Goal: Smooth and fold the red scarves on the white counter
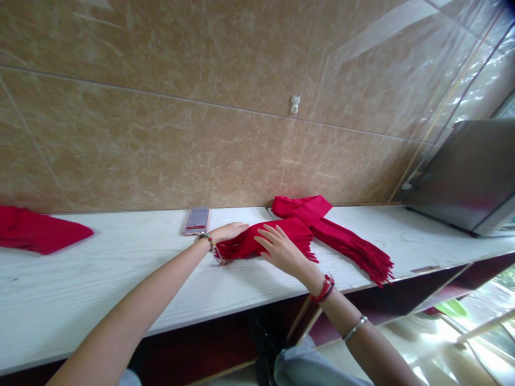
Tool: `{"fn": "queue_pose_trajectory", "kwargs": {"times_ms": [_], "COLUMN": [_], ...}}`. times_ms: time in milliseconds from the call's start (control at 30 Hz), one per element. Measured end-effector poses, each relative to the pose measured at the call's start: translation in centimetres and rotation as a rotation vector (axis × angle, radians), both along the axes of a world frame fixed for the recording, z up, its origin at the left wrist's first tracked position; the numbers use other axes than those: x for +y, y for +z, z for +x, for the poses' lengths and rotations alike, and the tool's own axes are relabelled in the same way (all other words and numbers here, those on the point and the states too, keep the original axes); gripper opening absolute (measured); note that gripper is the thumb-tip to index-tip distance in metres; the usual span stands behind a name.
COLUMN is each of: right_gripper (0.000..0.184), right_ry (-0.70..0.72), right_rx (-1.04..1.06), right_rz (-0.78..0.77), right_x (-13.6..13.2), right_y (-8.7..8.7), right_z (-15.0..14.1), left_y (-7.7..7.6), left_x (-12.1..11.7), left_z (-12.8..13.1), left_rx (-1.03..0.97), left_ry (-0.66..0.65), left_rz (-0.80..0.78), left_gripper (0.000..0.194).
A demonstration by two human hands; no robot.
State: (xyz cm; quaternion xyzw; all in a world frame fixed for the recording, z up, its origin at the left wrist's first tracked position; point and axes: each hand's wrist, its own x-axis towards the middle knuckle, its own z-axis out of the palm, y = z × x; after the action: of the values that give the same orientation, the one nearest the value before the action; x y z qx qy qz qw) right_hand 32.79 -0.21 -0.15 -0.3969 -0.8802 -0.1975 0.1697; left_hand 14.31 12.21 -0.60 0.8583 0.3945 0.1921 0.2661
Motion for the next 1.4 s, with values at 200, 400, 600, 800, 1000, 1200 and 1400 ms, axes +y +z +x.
{"fn": "queue_pose_trajectory", "kwargs": {"times_ms": [200,400,600,800,1000,1200,1400], "right_gripper": [0.021,0.017,0.015,0.024,0.041,0.051,0.043], "right_ry": [0.099,0.046,-0.048,-0.154,-0.257,-0.389,-0.371], "right_rx": [-0.112,-0.137,0.637,1.475,1.078,0.835,0.347], "right_rz": [0.079,0.061,-0.045,-0.273,-0.242,0.177,-0.041], "right_x": [-0.2,0.4,1.8,4.3,4.1,2.7,2.3], "right_y": [-1.5,-1.4,-0.1,-0.1,0.1,2.9,1.8], "right_z": [-3.8,-5.3,-3.9,0.4,5.9,7.7,5.2], "left_y": [0.3,1.5,5.6,10.6,7.9,2.4,1.6], "left_x": [-0.8,-2.0,-1.2,-1.8,-4.0,-5.2,-6.8], "left_z": [-3.0,-3.3,-1.8,2.4,4.8,4.7,5.1], "left_rx": [0.001,-0.181,-0.434,-0.483,-0.207,0.170,0.217], "left_ry": [-0.044,0.041,0.099,0.038,0.057,-0.016,-0.002], "left_rz": [-0.223,-0.418,-0.741,-0.811,-0.199,0.270,0.368], "left_gripper": [0.032,0.033,0.016,0.040,0.039,0.047,0.071]}}
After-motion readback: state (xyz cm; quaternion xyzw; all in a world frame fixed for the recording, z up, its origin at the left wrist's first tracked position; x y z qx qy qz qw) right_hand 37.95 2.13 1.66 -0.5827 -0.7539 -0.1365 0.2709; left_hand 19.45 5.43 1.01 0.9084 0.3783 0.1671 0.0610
